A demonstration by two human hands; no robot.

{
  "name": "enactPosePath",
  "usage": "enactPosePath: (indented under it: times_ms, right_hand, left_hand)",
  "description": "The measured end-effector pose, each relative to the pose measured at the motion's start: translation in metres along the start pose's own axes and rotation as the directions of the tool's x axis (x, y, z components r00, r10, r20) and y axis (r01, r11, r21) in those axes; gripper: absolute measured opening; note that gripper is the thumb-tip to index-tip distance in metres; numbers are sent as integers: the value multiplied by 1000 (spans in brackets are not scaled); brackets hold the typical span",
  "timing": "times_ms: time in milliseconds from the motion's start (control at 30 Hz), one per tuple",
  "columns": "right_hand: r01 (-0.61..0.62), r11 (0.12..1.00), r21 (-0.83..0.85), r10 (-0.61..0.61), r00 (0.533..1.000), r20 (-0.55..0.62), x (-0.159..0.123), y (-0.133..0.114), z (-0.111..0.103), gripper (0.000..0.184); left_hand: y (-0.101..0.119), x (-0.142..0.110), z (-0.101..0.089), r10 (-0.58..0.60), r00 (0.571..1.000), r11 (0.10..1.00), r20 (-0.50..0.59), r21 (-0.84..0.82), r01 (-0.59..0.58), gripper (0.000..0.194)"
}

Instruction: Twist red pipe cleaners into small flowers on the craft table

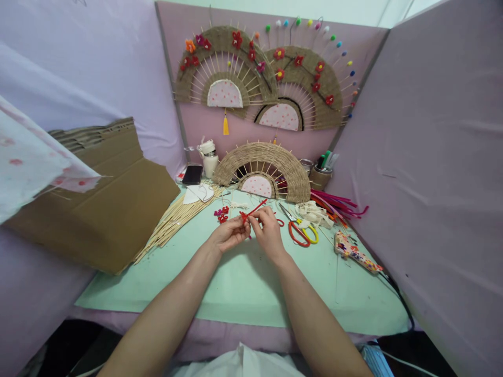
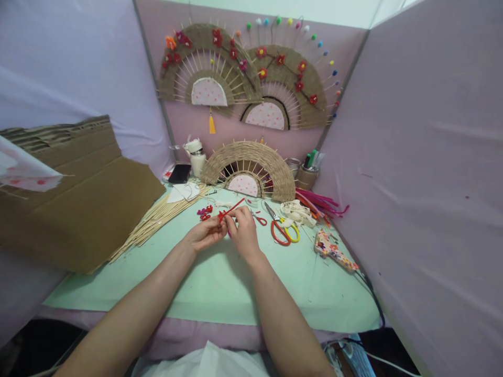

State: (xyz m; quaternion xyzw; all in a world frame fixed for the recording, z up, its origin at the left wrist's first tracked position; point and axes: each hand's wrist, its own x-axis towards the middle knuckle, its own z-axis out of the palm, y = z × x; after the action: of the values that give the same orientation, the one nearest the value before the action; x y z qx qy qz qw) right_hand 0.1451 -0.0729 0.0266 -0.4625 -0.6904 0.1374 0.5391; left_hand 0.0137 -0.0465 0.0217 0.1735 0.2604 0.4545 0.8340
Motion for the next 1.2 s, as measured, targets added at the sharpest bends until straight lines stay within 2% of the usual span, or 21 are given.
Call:
enactPosePath:
  times_ms: [100,200,300,433,567,733,833,967,1200]
  right_hand:
    - [-12,1000,0,12,1000,-12,1,2,-2,16]
    - [-71,997,-10,70,993,-100,3,5,-4,13]
    - [-53,997,-60,42,983,-177,4,3,-8,28]
    - [70,978,-197,-87,993,-82,2,-3,-10,25]
    - [48,960,-275,-63,997,-45,1,-2,-9,18]
    - [22,961,-277,-16,1000,21,3,4,-9,15]
    - [-40,976,-216,44,999,14,5,9,-10,17]
    - [-146,983,-108,151,988,42,7,16,-10,17]
    - [-279,955,102,261,953,155,8,19,-11,21]
  left_hand:
    - [2,0,2,-17,998,1000,-56,-27,15,18]
    - [3,0,3,-39,995,998,-95,-58,34,18]
    - [2,0,2,-14,994,999,-105,-31,11,17]
    - [-1,-1,1,149,985,973,-86,188,-131,9]
    - [-5,-2,4,266,962,908,-67,352,-227,12]
    - [-7,-4,9,318,947,857,-51,442,-265,20]
    - [-7,-5,8,302,952,832,-48,500,-239,21]
    - [-5,-6,4,215,977,813,-10,556,-173,20]
    - [1,-7,-1,41,997,852,59,520,-66,16]
